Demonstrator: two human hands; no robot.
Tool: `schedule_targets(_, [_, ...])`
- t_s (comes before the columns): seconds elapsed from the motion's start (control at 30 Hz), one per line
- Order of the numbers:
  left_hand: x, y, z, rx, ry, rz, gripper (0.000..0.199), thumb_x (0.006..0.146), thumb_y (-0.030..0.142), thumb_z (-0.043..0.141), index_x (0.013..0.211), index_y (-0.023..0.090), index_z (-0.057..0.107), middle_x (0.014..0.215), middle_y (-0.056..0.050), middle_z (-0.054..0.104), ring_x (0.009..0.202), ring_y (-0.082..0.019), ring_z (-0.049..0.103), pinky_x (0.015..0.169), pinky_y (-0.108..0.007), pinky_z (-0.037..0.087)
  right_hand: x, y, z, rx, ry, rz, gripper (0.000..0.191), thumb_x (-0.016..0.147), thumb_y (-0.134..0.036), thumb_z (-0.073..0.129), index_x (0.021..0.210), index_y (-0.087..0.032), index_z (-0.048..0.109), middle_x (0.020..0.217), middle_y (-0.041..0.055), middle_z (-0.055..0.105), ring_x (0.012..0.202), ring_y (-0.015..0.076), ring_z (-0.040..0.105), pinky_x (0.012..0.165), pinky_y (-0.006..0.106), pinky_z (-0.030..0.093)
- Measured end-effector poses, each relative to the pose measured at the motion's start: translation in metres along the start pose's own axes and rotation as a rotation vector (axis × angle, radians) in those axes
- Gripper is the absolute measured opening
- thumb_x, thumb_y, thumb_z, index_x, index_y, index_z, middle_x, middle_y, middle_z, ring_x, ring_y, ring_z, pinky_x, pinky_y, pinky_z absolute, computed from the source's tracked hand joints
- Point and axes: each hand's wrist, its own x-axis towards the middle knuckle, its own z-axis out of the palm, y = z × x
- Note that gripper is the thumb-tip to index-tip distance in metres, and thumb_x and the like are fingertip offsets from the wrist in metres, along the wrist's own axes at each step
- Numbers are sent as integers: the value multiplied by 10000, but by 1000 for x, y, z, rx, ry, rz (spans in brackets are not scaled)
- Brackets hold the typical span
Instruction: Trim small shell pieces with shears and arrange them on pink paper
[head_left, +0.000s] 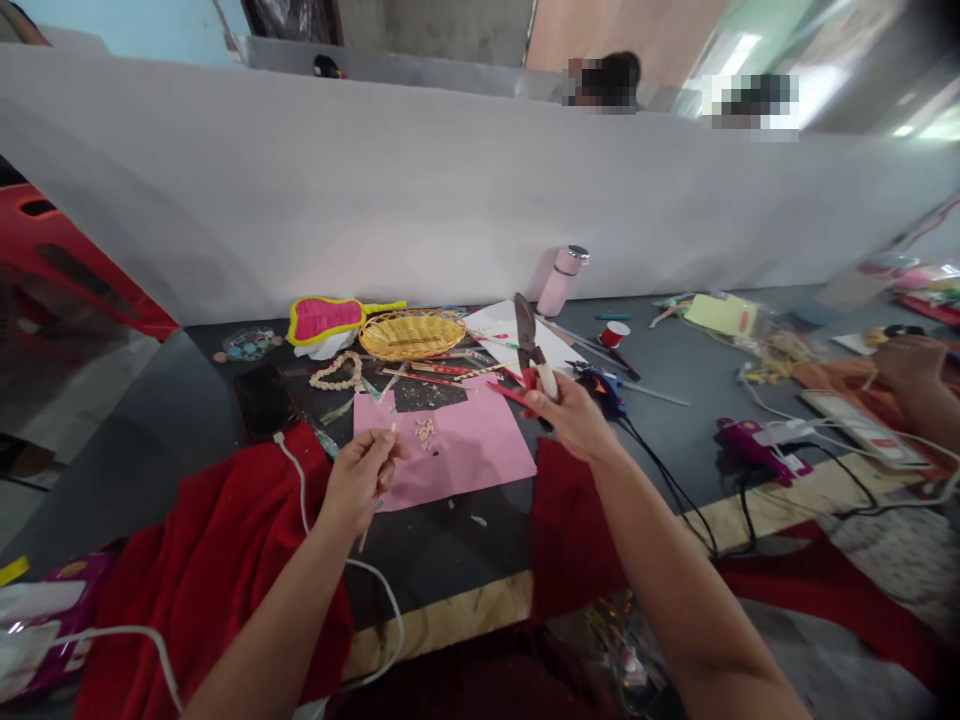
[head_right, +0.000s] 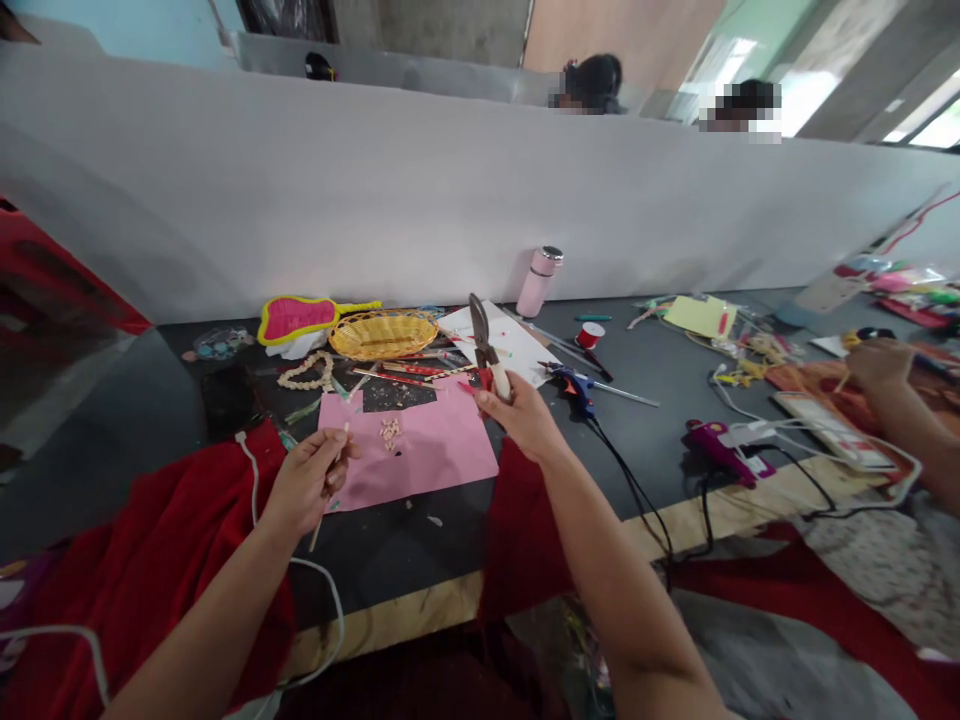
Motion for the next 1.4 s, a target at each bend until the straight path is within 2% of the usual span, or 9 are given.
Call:
schedule_targets(0.1, [-1,-1,1,18,-14,31,285,732,394,667,726,142,533,667,-6,641,376,-2,332,361,-149,193,-6,-4,25,279,-230,113,254,796,-355,631,953,-188,521,1188,113,538,900,204,617,604,284,505])
schedule_targets(0.17, [0,-2,1,42,-13,72,265,760,385,646,752,142,541,675,-12,645,383,-4,321,366,-151,191,-9,-2,40,271,-297,70,225,816,-297,585,1009,-203,516,1249,108,503,943,208,610,661,309,514])
schedule_targets(0.33, [-1,-3,-1,137,30,144,223,812,366,596,771,152,549,694,-13,652,405,-23,326,386,-167,225,-17,8,56,-341,-353,-305,334,789,-159,519,1118,-206,552,1343,116,422,1221,265,414,1008,441,369])
schedule_targets(0.43, [-5,-2,-1,217,52,175,211,825,362,584,785,157,557,709,-18,660,421,-34,346,396,-174,256,-25,12,59,-638,-387,-386,386,739,-96,501,1107,-193,567,1386,115,387,1235,283,370,1028,458,334])
schedule_targets(0.57, [-11,-2,1,306,47,220,189,846,353,563,831,165,564,720,-18,669,442,-46,379,422,-175,307,-33,11,63,-773,-465,-396,514,667,-55,498,1164,-183,533,1424,104,347,1236,277,350,989,456,354])
schedule_targets(0.9, [-12,-5,1,455,41,224,173,843,326,551,834,165,614,715,-20,670,466,-67,426,426,-174,341,-37,7,68,-798,-538,-385,570,654,-54,475,1209,-178,506,1432,102,321,1220,286,350,964,469,367])
schedule_targets(1.1, [-16,-2,2,576,8,214,177,838,320,547,825,172,642,585,18,611,432,-75,428,422,-171,357,-37,8,69,-747,-557,-394,531,686,-63,481,1203,-180,503,1414,111,335,1194,275,390,957,457,392])
schedule_targets(1.23, [-15,-1,0,622,-16,228,176,835,311,541,823,170,646,640,-4,656,510,-101,531,453,-175,397,-37,15,68,-707,-560,-410,476,703,-62,483,1164,-181,506,1380,126,379,1183,274,423,962,463,396])
schedule_targets(1.4, [-13,-2,-2,629,-44,227,174,843,312,533,823,168,629,754,-31,711,608,-121,603,502,-181,431,-38,24,71,-615,-458,-416,609,796,-161,490,1362,-122,270,1312,184,441,1188,273,436,972,471,398])
